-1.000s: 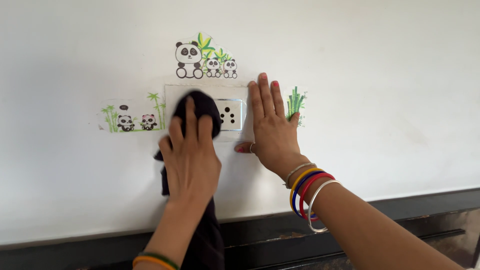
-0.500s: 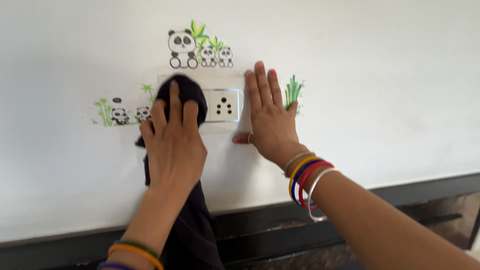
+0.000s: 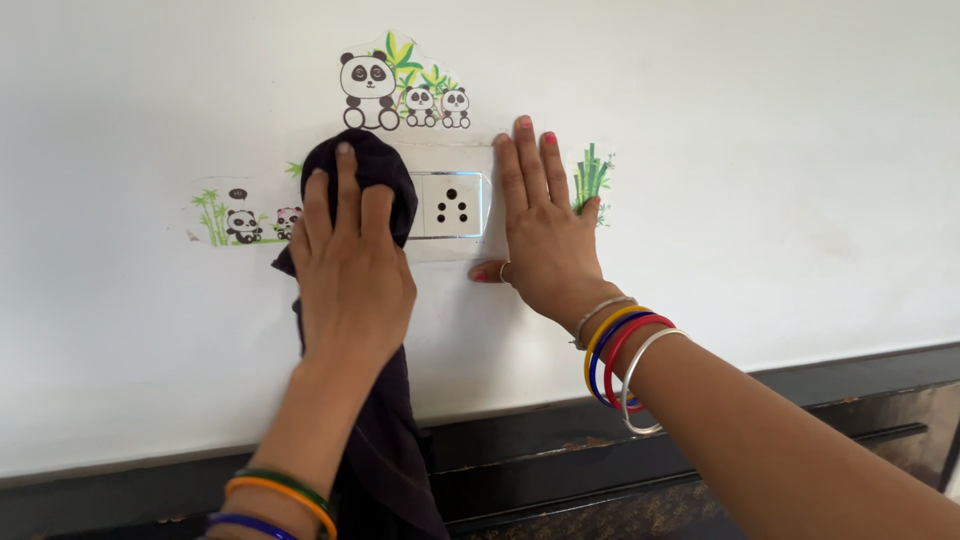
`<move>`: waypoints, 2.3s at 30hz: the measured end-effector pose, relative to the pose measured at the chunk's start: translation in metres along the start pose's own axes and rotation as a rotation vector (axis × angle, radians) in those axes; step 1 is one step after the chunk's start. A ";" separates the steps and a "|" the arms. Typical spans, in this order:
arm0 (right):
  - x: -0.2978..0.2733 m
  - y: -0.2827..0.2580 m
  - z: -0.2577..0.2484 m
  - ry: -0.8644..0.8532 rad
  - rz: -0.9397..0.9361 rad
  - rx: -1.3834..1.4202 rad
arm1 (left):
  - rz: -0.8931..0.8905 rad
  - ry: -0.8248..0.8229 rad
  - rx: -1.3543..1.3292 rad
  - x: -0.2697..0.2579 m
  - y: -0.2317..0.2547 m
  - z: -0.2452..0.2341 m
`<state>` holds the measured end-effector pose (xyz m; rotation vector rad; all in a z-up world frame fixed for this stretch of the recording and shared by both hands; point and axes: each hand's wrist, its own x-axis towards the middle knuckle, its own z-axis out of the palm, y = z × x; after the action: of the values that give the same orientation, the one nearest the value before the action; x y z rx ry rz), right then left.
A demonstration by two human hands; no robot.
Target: Cleaning the headboard of a bed using a cloth.
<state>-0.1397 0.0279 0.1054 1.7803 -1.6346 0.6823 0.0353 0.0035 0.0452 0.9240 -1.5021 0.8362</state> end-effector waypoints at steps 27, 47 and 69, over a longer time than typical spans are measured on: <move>-0.155 0.080 0.049 -0.115 -0.142 0.525 | -0.168 -0.599 -0.177 -0.129 0.071 -0.030; -0.195 0.080 0.095 0.142 -0.170 0.394 | 0.085 -0.796 -0.319 -0.119 0.076 -0.027; -0.188 0.068 0.088 -0.010 -0.212 0.102 | -0.066 -0.940 0.104 -0.115 0.027 -0.086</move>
<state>-0.2293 0.0864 -0.0848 1.9980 -1.4134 0.6687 0.0564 0.1035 -0.0586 1.5572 -2.2076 0.4260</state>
